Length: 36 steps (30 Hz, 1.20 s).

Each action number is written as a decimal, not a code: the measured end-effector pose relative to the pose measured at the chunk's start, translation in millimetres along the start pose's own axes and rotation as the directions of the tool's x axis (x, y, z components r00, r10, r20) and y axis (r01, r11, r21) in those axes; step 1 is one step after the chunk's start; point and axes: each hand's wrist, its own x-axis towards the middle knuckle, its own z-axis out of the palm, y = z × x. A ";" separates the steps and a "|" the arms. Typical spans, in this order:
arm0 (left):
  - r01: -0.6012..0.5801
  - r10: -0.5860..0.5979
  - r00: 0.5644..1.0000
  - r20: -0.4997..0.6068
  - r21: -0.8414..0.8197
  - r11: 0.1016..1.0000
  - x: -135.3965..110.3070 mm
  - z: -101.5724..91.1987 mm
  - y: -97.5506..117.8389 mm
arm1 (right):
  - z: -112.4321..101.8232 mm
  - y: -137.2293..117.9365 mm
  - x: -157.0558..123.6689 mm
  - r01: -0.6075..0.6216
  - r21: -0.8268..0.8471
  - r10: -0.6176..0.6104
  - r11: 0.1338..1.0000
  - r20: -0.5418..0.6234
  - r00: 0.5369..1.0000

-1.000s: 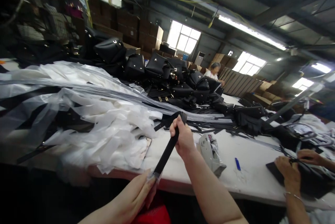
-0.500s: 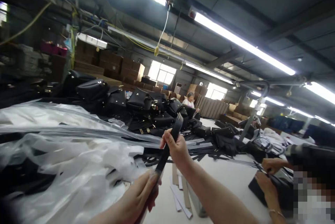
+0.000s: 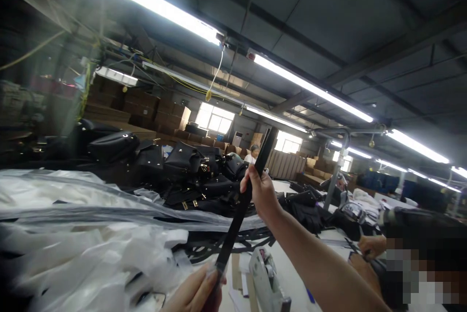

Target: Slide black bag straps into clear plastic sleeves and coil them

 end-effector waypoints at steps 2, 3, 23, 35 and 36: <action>-0.038 0.038 0.999 0.003 -0.024 0.999 11.6 -0.7 23.0 | 2.1 -16.9 14.4 0.023 0.056 -0.020 0.998 -0.047 0.999; -0.068 0.069 0.998 0.012 -0.053 0.996 18.9 -1.8 34.3 | 3.4 -26.4 21.7 0.036 0.066 -0.031 0.997 -0.067 0.997; -0.142 0.283 0.918 0.278 -0.435 0.889 63.0 -18.4 160.4 | -0.3 -132.0 113.1 0.212 -0.133 -0.210 0.968 0.029 0.977; -0.267 0.292 0.952 0.090 -0.221 0.938 53.8 -23.6 161.1 | 6.1 -128.7 101.2 -0.011 -0.057 0.022 0.998 0.204 0.979; -0.276 0.298 0.952 0.073 -0.221 0.935 53.4 -24.3 160.6 | 11.5 -124.2 92.2 -0.045 -0.065 0.061 0.997 0.277 0.959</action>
